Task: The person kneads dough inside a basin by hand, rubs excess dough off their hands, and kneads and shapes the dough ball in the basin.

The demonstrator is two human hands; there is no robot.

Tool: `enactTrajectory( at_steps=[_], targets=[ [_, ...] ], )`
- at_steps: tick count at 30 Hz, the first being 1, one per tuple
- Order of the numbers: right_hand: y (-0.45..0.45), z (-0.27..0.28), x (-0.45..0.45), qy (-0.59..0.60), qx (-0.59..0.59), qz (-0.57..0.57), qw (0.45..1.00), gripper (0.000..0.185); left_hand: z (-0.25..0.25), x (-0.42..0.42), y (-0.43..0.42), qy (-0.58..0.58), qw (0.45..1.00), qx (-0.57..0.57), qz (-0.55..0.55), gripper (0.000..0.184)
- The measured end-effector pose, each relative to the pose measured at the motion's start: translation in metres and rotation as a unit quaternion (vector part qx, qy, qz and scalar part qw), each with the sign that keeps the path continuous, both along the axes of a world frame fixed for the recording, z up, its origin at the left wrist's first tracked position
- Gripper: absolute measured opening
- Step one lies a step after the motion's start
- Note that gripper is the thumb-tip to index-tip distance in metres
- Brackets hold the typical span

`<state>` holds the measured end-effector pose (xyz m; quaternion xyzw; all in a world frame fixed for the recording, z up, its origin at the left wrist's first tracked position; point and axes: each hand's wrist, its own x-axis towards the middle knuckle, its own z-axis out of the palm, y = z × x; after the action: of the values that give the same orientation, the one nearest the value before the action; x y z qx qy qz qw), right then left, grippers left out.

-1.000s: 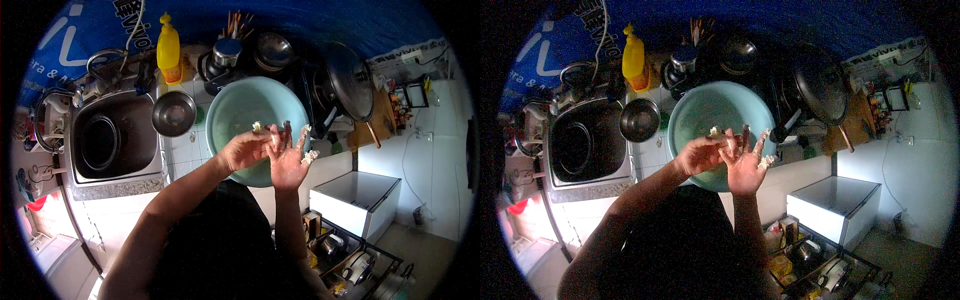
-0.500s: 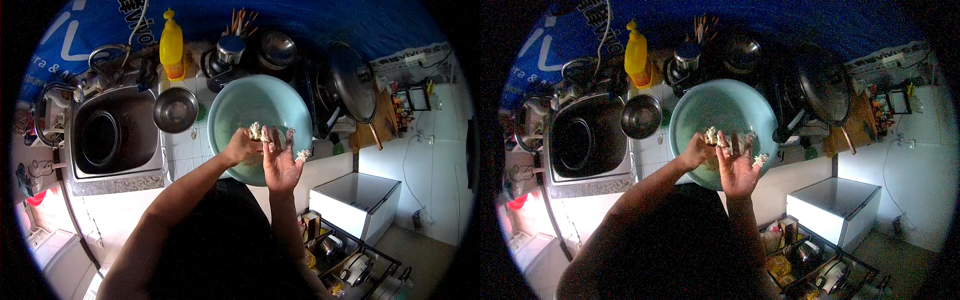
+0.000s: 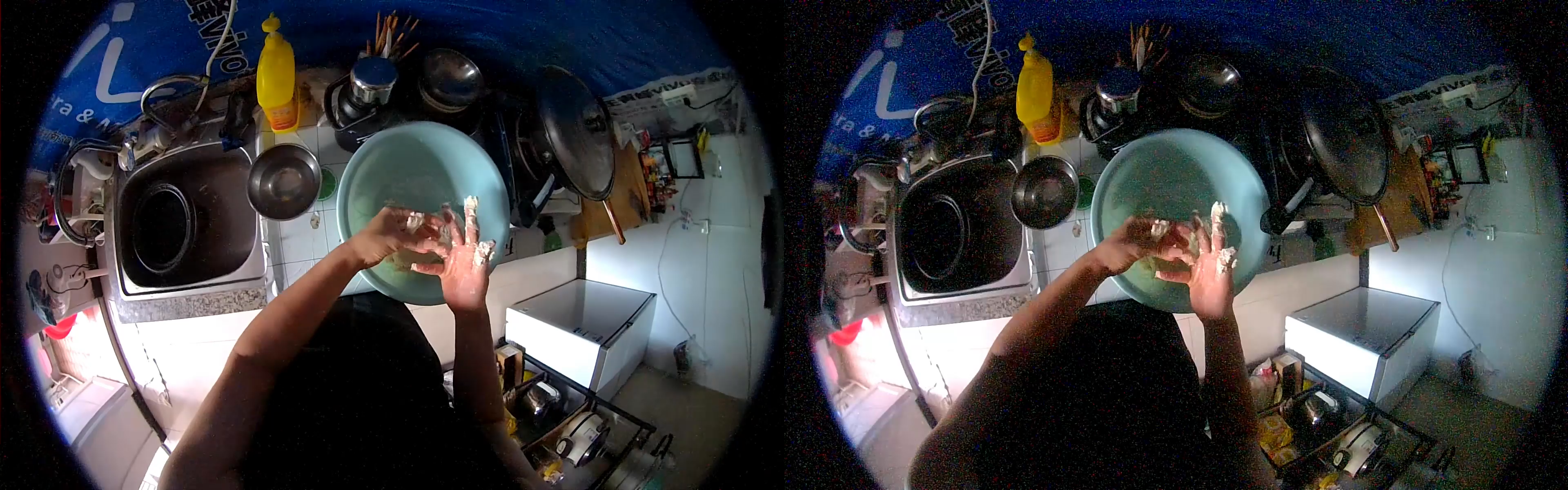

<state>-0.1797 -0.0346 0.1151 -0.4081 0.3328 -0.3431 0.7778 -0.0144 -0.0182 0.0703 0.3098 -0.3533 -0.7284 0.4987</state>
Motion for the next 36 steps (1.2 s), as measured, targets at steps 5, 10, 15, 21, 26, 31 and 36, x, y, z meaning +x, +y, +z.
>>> enactTrajectory(
  at_steps=[5,10,15,21,26,31,36],
  targets=[
    [-0.011,0.004,-0.005,0.05,0.009,0.049,0.998,0.092,-0.012,0.001,0.003,-0.117,0.992,-0.048,-0.018,0.023],
    [-0.019,0.009,-0.006,0.086,0.005,0.078,0.993,0.09,-0.023,-0.006,-0.004,-0.512,0.834,-0.197,-0.056,0.019],
    [-0.014,0.011,0.002,0.12,-0.072,0.05,0.989,0.095,-0.032,0.007,-0.003,-0.487,0.862,-0.14,0.008,0.028],
    [-0.012,0.002,-0.002,0.088,-0.17,0.008,0.981,0.095,-0.015,0.018,-0.008,-0.166,0.975,0.109,0.103,0.046],
    [-0.007,0.003,0.005,0.174,-0.279,0.055,0.943,0.09,0.008,0.002,-0.004,0.06,0.976,0.126,0.165,0.039],
    [0.004,0.009,0.014,0.189,-0.247,0.055,0.949,0.079,0.008,-0.008,-0.001,0.01,0.976,0.154,0.155,0.032],
    [0.015,-0.013,0.008,0.392,-0.452,0.055,0.799,0.064,0.018,-0.025,-0.005,-0.151,0.961,0.045,0.226,0.024]
  ],
)
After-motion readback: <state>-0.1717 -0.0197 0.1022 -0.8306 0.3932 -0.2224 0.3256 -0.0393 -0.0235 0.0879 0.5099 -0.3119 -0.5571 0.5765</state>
